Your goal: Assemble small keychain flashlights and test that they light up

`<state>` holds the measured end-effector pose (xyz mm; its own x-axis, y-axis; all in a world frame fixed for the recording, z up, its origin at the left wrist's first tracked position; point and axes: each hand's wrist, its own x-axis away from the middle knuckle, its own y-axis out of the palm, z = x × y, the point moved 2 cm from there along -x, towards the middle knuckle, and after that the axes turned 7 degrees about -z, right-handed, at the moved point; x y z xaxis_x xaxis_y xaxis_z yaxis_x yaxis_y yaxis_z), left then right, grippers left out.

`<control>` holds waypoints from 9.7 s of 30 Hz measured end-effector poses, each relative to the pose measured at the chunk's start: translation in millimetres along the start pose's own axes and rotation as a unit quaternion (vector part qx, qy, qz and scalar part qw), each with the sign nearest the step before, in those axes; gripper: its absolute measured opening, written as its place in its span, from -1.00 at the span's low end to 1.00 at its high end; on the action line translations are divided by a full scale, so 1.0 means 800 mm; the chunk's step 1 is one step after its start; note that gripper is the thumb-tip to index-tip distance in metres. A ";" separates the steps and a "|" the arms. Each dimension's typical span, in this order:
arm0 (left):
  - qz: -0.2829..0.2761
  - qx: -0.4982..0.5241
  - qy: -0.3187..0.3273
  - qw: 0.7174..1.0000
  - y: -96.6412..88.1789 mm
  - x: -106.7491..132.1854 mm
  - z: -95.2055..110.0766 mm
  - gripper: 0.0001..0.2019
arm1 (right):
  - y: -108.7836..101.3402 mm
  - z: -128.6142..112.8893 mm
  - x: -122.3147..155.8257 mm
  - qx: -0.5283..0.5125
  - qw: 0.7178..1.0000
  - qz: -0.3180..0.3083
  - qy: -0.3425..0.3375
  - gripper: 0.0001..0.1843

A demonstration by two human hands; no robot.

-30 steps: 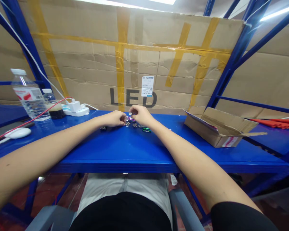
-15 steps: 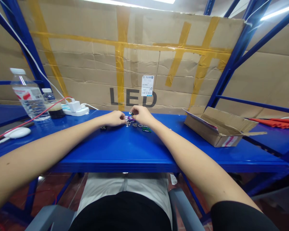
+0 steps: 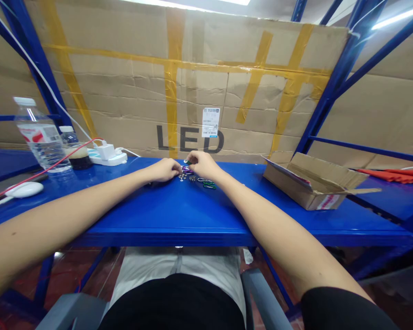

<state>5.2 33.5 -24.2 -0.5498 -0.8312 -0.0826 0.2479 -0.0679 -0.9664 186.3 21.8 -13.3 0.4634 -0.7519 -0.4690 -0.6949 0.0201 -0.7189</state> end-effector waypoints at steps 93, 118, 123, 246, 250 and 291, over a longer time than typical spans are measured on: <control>0.059 -0.104 0.147 0.982 0.013 0.001 0.041 -0.81 | -0.003 0.026 -0.007 -0.200 0.973 0.017 0.118 -0.86; 0.232 0.137 0.092 0.959 -0.034 0.017 0.036 -0.87 | -0.001 0.001 0.002 -0.044 0.997 -0.041 0.053 -0.78; 0.242 0.112 0.102 0.958 -0.035 0.017 0.034 -0.86 | 0.000 0.008 0.001 -0.025 0.999 -0.035 0.030 -0.77; 0.136 0.522 0.031 0.841 -0.031 0.015 0.041 -0.78 | -0.041 -0.031 0.036 0.206 0.847 -0.432 0.233 -0.90; 0.107 0.498 0.022 0.860 -0.027 0.015 0.045 -0.85 | -0.037 -0.040 0.036 0.245 0.848 -0.417 0.217 -0.94; -0.191 0.149 -0.014 0.970 -0.068 0.041 0.008 -0.87 | 0.027 -0.032 0.028 0.217 0.943 -0.154 -0.199 -0.72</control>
<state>-21.6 6.5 26.8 -0.6260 -0.7286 0.2780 0.2526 -0.5267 -0.8116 167.5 -11.7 -26.3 0.8366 -0.4606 -0.2967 -0.2433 0.1730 -0.9544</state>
